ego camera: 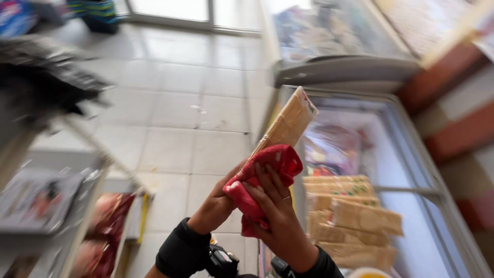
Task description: The person wipes sealed packaged food items, including a chili powder bag, rice paper packs, and bamboo sushi rolling mats, with a pink cloth, then arranges the wiped packages on a store shelf. They carry items between a shelf and a chest freezer while wiping each package.
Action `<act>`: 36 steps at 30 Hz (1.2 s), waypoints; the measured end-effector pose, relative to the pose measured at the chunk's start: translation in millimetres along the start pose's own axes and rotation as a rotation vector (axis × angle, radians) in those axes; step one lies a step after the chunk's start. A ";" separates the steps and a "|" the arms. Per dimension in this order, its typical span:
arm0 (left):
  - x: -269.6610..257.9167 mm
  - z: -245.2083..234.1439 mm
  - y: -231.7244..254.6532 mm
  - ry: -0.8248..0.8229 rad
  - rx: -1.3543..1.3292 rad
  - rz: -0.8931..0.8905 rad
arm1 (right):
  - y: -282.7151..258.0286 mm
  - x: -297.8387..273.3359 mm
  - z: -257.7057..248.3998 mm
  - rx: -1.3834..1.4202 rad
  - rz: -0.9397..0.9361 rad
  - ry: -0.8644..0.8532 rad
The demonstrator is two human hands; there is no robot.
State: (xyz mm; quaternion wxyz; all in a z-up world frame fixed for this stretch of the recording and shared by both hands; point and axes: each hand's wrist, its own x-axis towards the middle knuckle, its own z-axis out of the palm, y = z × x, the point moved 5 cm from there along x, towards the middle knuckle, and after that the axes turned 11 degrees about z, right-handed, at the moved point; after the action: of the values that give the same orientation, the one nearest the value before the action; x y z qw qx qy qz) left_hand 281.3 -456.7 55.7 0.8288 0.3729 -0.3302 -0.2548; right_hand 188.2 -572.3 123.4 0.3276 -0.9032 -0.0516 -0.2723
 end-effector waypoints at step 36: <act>-573.3 63.2 133.5 1.407 0.883 0.377 | -227.6 -109.3 241.7 0.941 -0.279 -0.771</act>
State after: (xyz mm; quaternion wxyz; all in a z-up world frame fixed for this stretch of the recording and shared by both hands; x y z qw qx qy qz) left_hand -115.6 -22.8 -12.4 0.6483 0.6722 0.1360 0.3307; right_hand 144.6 -235.6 40.3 0.6096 -0.6802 -0.3982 0.0850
